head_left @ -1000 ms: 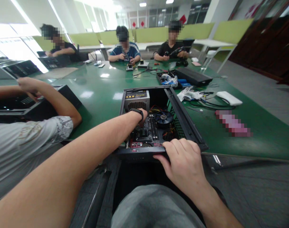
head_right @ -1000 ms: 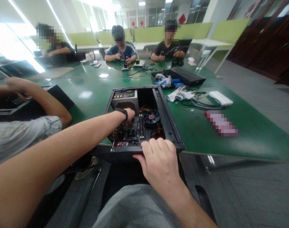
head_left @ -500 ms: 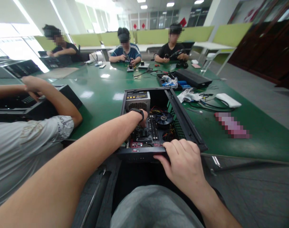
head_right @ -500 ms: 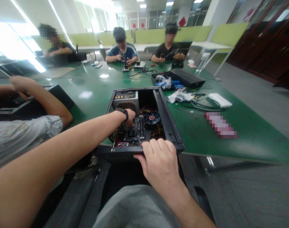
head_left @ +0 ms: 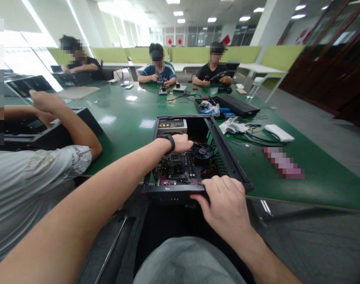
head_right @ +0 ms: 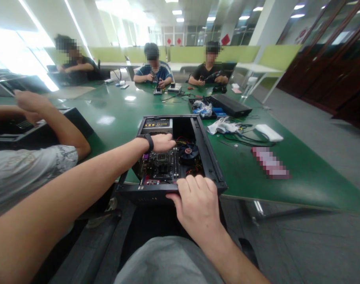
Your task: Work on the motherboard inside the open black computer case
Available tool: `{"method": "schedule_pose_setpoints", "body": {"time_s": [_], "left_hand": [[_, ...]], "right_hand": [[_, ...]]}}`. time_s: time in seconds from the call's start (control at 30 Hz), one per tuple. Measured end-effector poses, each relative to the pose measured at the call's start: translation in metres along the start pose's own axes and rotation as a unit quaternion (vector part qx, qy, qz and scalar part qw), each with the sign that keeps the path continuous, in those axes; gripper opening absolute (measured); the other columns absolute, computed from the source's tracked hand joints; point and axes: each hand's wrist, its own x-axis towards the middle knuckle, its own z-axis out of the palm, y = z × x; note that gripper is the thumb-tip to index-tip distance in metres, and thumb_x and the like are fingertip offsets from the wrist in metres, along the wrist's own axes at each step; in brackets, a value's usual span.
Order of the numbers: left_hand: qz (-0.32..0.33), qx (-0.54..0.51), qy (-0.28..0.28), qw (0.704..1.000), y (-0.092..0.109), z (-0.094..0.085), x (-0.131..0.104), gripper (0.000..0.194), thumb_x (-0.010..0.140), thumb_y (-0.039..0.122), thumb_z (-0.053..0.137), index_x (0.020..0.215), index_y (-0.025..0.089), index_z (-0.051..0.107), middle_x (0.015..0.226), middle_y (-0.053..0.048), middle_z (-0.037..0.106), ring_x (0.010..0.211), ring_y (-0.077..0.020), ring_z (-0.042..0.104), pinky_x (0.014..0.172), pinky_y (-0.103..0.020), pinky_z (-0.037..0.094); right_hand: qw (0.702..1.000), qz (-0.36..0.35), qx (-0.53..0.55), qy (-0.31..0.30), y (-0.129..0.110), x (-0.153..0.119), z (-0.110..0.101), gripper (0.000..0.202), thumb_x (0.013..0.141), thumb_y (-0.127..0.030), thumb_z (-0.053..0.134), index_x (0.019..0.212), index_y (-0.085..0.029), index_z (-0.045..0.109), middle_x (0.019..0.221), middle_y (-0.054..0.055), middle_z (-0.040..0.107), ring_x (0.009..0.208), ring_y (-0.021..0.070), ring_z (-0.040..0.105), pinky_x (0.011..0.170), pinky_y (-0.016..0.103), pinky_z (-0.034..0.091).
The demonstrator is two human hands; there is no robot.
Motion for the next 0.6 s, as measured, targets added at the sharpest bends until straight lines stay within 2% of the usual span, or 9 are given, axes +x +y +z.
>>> {"method": "schedule_pose_setpoints", "body": {"time_s": [0.13, 0.23, 0.3, 0.37, 0.43, 0.5, 0.6], "left_hand": [[0.015, -0.048, 0.122, 0.991, -0.005, -0.027, -0.014, 0.045, 0.096, 0.039, 0.034, 0.101, 0.011, 0.069, 0.108, -0.014, 0.073, 0.099, -0.0224, 0.067, 0.084, -0.028, 0.047], [0.02, -0.089, 0.216, 0.972, -0.013, -0.041, -0.028, 0.04, 0.098, 0.036, 0.035, 0.085, 0.015, 0.067, 0.092, -0.01, 0.072, 0.086, -0.0194, 0.064, 0.081, -0.029, 0.044], [0.023, -0.125, 0.272, 0.954, -0.018, -0.043, -0.038, 0.044, 0.1, 0.039, 0.032, 0.076, 0.017, 0.062, 0.08, -0.007, 0.068, 0.077, -0.0173, 0.06, 0.076, -0.029, 0.043], [0.026, -0.17, 0.317, 0.933, -0.023, -0.038, -0.049, 0.044, 0.101, 0.041, 0.032, 0.07, 0.019, 0.055, 0.072, -0.004, 0.061, 0.07, -0.0151, 0.055, 0.071, -0.028, 0.04], [0.017, -0.228, 0.351, 0.908, -0.027, -0.026, -0.059, 0.044, 0.101, 0.041, 0.032, 0.067, 0.02, 0.049, 0.067, 0.0, 0.055, 0.065, -0.0133, 0.05, 0.066, -0.027, 0.037], [-0.001, -0.293, 0.374, 0.88, -0.029, -0.008, -0.067, 0.041, 0.101, 0.042, 0.033, 0.068, 0.02, 0.044, 0.066, 0.002, 0.051, 0.065, -0.0124, 0.047, 0.064, -0.027, 0.034], [-0.019, -0.366, 0.363, 0.857, -0.031, 0.025, -0.076, 0.04, 0.1, 0.045, 0.034, 0.067, 0.021, 0.036, 0.063, 0.004, 0.042, 0.062, -0.0112, 0.04, 0.06, -0.027, 0.031]], "right_hand": [[1.0, -0.009, -0.023, -0.011, 0.014, 0.024, 0.013, 0.027, 0.095, -0.047, 0.055, 0.095, -0.02, 0.058, 0.089, 0.005, 0.06, 0.089, 0.0232, 0.048, 0.081, 0.039, 0.029], [0.998, -0.019, -0.049, -0.016, 0.03, 0.058, 0.03, 0.031, 0.095, -0.05, 0.054, 0.097, -0.019, 0.059, 0.093, 0.007, 0.061, 0.093, 0.0239, 0.049, 0.083, 0.038, 0.028], [0.998, -0.023, -0.06, -0.014, 0.042, 0.085, 0.045, 0.033, 0.094, -0.051, 0.054, 0.099, -0.018, 0.058, 0.094, 0.008, 0.062, 0.094, 0.0243, 0.049, 0.083, 0.038, 0.028], [0.997, -0.02, -0.069, -0.011, 0.053, 0.115, 0.062, 0.035, 0.094, -0.052, 0.054, 0.1, -0.018, 0.058, 0.096, 0.009, 0.062, 0.095, 0.0245, 0.049, 0.083, 0.038, 0.029], [0.997, -0.014, -0.08, -0.013, 0.062, 0.146, 0.079, 0.038, 0.093, -0.054, 0.055, 0.1, -0.017, 0.058, 0.098, 0.011, 0.062, 0.096, 0.0246, 0.049, 0.084, 0.038, 0.03], [0.996, -0.006, -0.09, -0.017, 0.07, 0.177, 0.096, 0.041, 0.092, -0.055, 0.055, 0.101, -0.016, 0.059, 0.1, 0.012, 0.062, 0.098, 0.0243, 0.051, 0.086, 0.038, 0.033], [0.994, 0.01, -0.104, -0.027, 0.08, 0.221, 0.118, 0.044, 0.093, -0.056, 0.054, 0.109, -0.016, 0.061, 0.109, 0.009, 0.062, 0.103, 0.0216, 0.056, 0.092, 0.041, 0.042]]}}
